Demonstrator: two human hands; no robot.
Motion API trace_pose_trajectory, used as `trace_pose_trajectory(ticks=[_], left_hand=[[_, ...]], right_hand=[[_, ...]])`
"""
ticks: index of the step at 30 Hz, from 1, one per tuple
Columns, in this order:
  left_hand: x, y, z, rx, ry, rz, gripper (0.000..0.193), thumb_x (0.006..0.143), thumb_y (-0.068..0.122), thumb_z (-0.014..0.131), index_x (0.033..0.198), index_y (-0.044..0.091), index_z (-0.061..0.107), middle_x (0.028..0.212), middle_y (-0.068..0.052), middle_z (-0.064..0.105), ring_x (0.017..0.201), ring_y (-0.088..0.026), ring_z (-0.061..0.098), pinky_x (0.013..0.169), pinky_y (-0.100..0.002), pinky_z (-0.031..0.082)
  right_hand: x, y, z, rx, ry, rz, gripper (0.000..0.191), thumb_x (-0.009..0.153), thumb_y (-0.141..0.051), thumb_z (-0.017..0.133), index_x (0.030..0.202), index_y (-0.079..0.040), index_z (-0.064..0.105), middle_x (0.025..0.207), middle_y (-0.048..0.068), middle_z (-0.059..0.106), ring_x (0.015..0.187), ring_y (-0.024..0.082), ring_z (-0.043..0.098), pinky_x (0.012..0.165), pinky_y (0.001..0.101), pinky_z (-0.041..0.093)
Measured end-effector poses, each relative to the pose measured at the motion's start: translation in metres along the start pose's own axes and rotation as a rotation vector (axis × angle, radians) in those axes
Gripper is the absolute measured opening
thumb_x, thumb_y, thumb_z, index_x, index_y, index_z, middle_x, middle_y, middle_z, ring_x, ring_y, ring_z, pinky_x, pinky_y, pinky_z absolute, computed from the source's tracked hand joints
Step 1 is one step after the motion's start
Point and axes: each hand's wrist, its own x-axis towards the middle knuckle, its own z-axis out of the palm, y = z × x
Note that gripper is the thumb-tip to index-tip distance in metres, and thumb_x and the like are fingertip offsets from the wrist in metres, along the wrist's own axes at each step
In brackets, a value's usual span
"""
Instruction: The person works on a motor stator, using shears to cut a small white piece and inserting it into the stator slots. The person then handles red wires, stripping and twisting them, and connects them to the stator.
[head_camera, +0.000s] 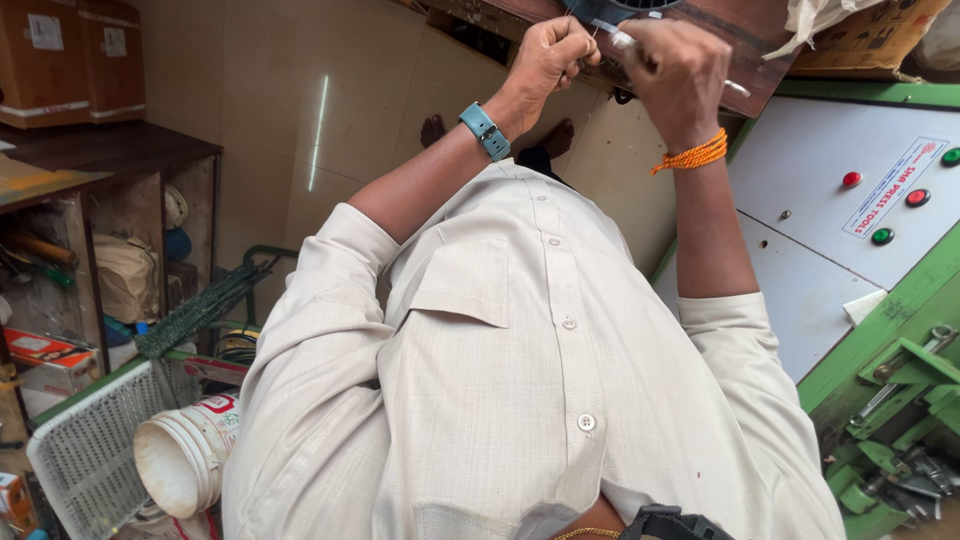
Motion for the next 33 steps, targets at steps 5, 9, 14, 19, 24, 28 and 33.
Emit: trace_pose_trajectory(ticks=[5, 9, 14, 19, 24, 28, 33], left_hand=[[-0.004, -0.003, -0.005, 0.013, 0.022, 0.013, 0.012, 0.089, 0.019, 0.065, 0.08, 0.011, 0.066, 0.08, 0.0, 0.072, 0.063, -0.002, 0.05, 0.055, -0.02, 0.043], [-0.006, -0.006, -0.008, 0.049, 0.064, -0.014, 0.013, 0.09, 0.018, 0.065, 0.081, 0.009, 0.065, 0.071, 0.001, 0.058, 0.059, -0.004, 0.047, 0.053, -0.021, 0.038], [-0.01, -0.01, -0.011, -0.036, 0.05, -0.001, 0.011, 0.091, 0.017, 0.065, 0.084, 0.009, 0.067, 0.078, 0.001, 0.066, 0.064, -0.003, 0.05, 0.055, -0.021, 0.042], [-0.027, -0.009, -0.027, 0.01, -0.149, -0.121, 0.013, 0.097, 0.023, 0.062, 0.092, 0.012, 0.067, 0.088, 0.002, 0.072, 0.068, -0.002, 0.055, 0.059, -0.019, 0.044], [-0.051, -0.015, -0.067, 0.033, -0.025, -0.143, 0.012, 0.098, 0.025, 0.062, 0.095, 0.015, 0.067, 0.092, 0.003, 0.071, 0.073, -0.004, 0.059, 0.064, -0.021, 0.048], [-0.064, -0.036, -0.116, 0.24, 0.206, -0.131, 0.012, 0.094, 0.024, 0.064, 0.091, 0.013, 0.068, 0.086, 0.0, 0.071, 0.072, -0.008, 0.059, 0.065, -0.025, 0.05], [-0.102, -0.046, -0.182, 1.208, 0.261, -0.089, 0.014, 0.08, 0.02, 0.064, 0.089, 0.016, 0.074, 0.091, -0.013, 0.075, 0.085, -0.036, 0.07, 0.075, -0.05, 0.055]], right_hand=[[0.004, -0.004, 0.007, -0.03, -0.029, -0.003, 0.017, 0.09, -0.002, 0.082, 0.105, -0.009, 0.08, 0.091, 0.004, 0.076, 0.074, 0.019, 0.07, 0.068, 0.0334, 0.054], [0.004, -0.008, 0.011, 0.067, -0.066, -0.103, 0.021, 0.087, 0.003, 0.078, 0.106, -0.006, 0.077, 0.104, 0.006, 0.078, 0.086, 0.019, 0.074, 0.079, 0.0311, 0.059], [0.005, -0.011, 0.015, 0.123, -0.032, -0.058, 0.023, 0.089, 0.005, 0.078, 0.109, -0.005, 0.077, 0.102, 0.009, 0.078, 0.086, 0.021, 0.075, 0.079, 0.0333, 0.06], [-0.025, 0.005, 0.012, 0.344, -0.106, 0.189, 0.015, 0.097, 0.001, 0.078, 0.112, -0.004, 0.079, 0.098, 0.013, 0.076, 0.079, 0.023, 0.071, 0.072, 0.0338, 0.056], [-0.058, 0.065, 0.019, 0.125, -0.013, 0.614, 0.012, 0.094, -0.005, 0.081, 0.106, -0.004, 0.081, 0.089, 0.014, 0.075, 0.079, 0.024, 0.075, 0.076, 0.0352, 0.058], [-0.045, 0.101, 0.035, 0.076, -0.079, 0.335, 0.014, 0.094, 0.001, 0.077, 0.108, -0.001, 0.078, 0.107, 0.017, 0.076, 0.095, 0.029, 0.074, 0.085, 0.0396, 0.057], [-0.009, 0.116, 0.047, 0.329, 0.403, 0.477, 0.023, 0.101, -0.006, 0.06, 0.12, 0.0, 0.072, 0.104, 0.01, 0.076, 0.086, 0.02, 0.068, 0.075, 0.0341, 0.052]])
